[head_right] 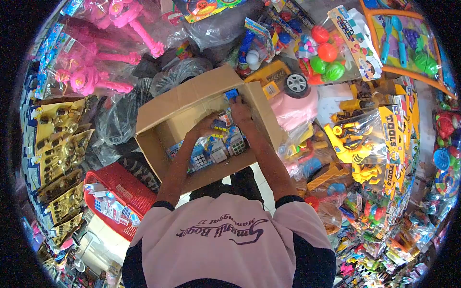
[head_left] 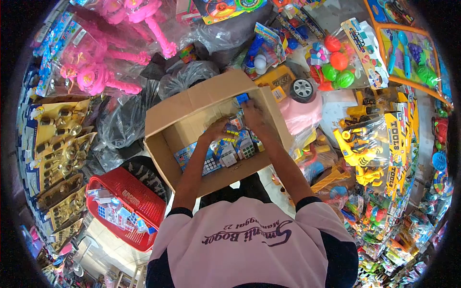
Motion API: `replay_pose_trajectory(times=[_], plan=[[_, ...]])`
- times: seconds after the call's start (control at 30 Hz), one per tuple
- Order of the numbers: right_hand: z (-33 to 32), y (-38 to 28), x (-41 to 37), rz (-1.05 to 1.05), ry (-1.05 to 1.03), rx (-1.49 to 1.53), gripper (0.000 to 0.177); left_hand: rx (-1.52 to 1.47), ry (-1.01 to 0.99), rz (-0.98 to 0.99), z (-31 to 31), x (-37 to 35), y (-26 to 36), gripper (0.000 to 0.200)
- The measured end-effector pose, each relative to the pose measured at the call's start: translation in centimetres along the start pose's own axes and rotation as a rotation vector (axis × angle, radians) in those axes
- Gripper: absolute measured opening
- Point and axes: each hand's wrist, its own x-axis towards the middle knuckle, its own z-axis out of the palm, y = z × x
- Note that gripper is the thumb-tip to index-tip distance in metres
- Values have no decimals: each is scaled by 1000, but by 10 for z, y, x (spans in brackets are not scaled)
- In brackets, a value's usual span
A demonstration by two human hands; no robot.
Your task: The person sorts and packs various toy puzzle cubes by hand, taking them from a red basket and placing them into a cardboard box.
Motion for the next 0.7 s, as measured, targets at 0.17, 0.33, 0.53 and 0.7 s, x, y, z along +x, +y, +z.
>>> replay_pose_trajectory(times=[0.17,0.33,0.53,0.7], plan=[[36,20,14,-122,9,171,57,-30,74,34,1,-4,8,90],[6,11,26,-197,138,194,52,-43,71,3,3,-5,5,91],[0,16,46,-149,-115,71,52,-105,26,-49,3,-5,3,91],[-14,12,39,-100,-193,71,51,39,123,39,7,-8,6,80]])
